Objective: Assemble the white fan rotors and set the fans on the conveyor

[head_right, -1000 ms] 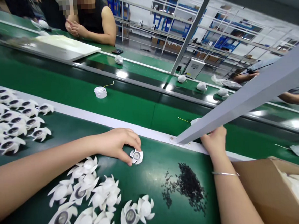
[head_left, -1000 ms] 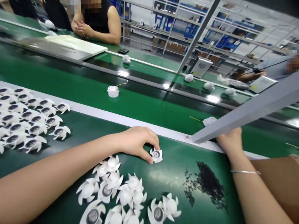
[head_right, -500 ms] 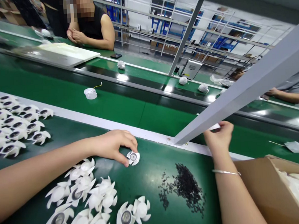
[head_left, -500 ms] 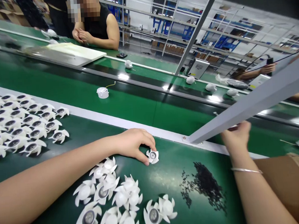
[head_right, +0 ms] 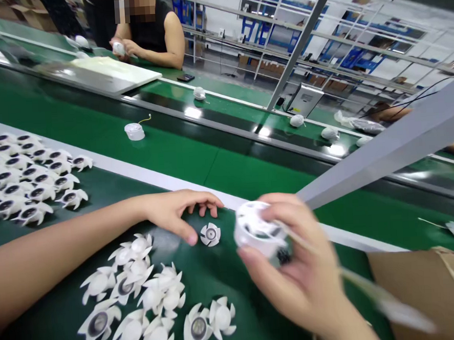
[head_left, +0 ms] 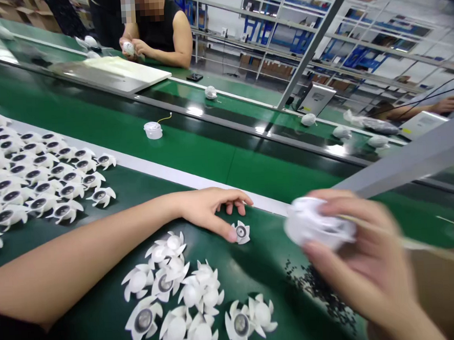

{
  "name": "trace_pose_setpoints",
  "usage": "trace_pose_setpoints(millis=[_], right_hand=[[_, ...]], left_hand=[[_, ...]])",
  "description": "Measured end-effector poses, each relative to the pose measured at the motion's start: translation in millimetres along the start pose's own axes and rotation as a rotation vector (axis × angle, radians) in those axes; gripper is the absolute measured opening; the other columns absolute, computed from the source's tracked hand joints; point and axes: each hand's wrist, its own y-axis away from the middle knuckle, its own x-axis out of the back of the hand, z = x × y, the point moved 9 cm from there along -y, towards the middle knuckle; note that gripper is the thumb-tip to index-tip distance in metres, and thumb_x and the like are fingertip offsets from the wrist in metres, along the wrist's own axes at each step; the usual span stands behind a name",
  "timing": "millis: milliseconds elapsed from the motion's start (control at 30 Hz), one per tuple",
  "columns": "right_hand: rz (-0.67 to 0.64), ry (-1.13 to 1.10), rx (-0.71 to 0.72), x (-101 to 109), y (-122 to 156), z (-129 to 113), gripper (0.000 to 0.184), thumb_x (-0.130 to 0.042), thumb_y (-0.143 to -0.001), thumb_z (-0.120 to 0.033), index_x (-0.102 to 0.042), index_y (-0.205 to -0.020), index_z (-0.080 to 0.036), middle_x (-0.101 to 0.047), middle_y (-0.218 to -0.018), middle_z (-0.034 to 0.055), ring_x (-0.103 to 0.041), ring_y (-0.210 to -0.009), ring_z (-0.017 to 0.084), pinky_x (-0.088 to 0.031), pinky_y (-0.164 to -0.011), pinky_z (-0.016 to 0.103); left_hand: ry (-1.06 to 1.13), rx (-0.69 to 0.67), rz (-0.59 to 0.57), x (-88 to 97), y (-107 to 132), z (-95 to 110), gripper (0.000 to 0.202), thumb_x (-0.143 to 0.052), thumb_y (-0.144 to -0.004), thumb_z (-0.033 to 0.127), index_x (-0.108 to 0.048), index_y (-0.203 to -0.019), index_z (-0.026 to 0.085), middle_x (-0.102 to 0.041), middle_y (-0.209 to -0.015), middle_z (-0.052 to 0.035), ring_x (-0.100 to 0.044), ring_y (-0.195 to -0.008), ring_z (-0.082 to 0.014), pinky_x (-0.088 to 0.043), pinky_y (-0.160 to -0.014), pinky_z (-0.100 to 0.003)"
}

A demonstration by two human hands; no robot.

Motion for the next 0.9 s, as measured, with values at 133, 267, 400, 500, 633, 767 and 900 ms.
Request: trace_pose_setpoints(millis=[133,267,400,500,633,767,900], right_hand=[[-0.261,-0.216,-0.028,-68.5,-5.5,11.1,0.026,-0.071,-0.085,-0.027,-0.059,-0.108,-0.025,-0.063,-0.116,0.0075,-0.065,-0.104,0.021,-0.054,-0.087,0.035],[-0.319,-0.225,0.046,-89.5,1.1,13.6,0.026,-0.074,-0.085,-0.027,-0.065,-0.109,-0.025,-0.062,-0.127,0.0085,-0.062,-0.116,0.022,-0.052,-0.097,0.035],[-0.378,-0.098,0.138,-94.4,6.9,12.6,0.024,-0.073,-0.086,-0.025,-0.070,-0.110,-0.026,-0.063,-0.128,0.0083,-0.063,-0.114,0.023,-0.053,-0.096,0.037],[-0.408,-0.055,0.116,-94.9,8.2,17.4,0.021,-0.070,-0.087,-0.022,-0.071,-0.108,-0.026,-0.066,-0.125,0.0073,-0.066,-0.110,0.021,-0.055,-0.093,0.033],[-0.393,-0.056,0.073,-97.1,9.9,15.1,0.019,-0.068,-0.088,-0.019,-0.072,-0.106,-0.024,-0.068,-0.122,0.0072,-0.069,-0.104,0.019,-0.057,-0.088,0.029],[-0.363,0.021,0.055,-101.3,11.8,8.9,0.015,-0.066,-0.088,-0.017,-0.072,-0.101,-0.022,-0.069,-0.118,0.0081,-0.071,-0.098,0.019,-0.058,-0.082,0.030],[-0.458,0.005,0.026,-104.2,16.0,11.9,0.015,-0.067,-0.087,-0.021,-0.072,-0.101,-0.025,-0.066,-0.123,0.0058,-0.070,-0.098,0.019,-0.058,-0.084,0.031]], left_hand=[[0.300,0.038,0.050,9.1,-0.7,-8.9,0.060,-0.062,-0.087,0.060,-0.052,-0.130,0.019,-0.061,-0.110,-0.0069,-0.058,-0.098,-0.0168,-0.045,-0.085,-0.031],[0.330,0.083,0.047,6.5,-1.6,-14.4,0.053,-0.069,-0.084,0.054,-0.057,-0.122,0.019,-0.059,-0.095,-0.0011,-0.056,-0.083,-0.0122,-0.045,-0.076,-0.027],[0.215,0.131,0.047,1.2,-2.2,-15.8,0.049,-0.078,-0.078,0.047,-0.063,-0.115,0.018,-0.059,-0.087,0.0006,-0.054,-0.075,-0.0109,-0.043,-0.065,-0.023],[0.124,0.153,0.111,3.6,-2.8,-15.9,0.046,-0.079,-0.075,0.046,-0.067,-0.109,0.017,-0.060,-0.085,0.0004,-0.055,-0.076,-0.0113,-0.044,-0.065,-0.023],[0.105,0.196,0.097,1.3,-4.6,-18.7,0.043,-0.079,-0.075,0.044,-0.068,-0.105,0.016,-0.062,-0.086,-0.0006,-0.058,-0.081,-0.0133,-0.047,-0.071,-0.025],[0.093,0.256,0.058,0.1,-5.6,-23.0,0.045,-0.079,-0.074,0.045,-0.067,-0.106,0.015,-0.063,-0.088,-0.0014,-0.059,-0.083,-0.0145,-0.048,-0.074,-0.026],[-0.092,0.330,-0.029,11.2,7.3,-7.9,0.050,-0.075,-0.076,0.050,-0.065,-0.113,0.018,-0.065,-0.098,-0.0030,-0.061,-0.091,-0.0166,-0.047,-0.077,-0.025]])
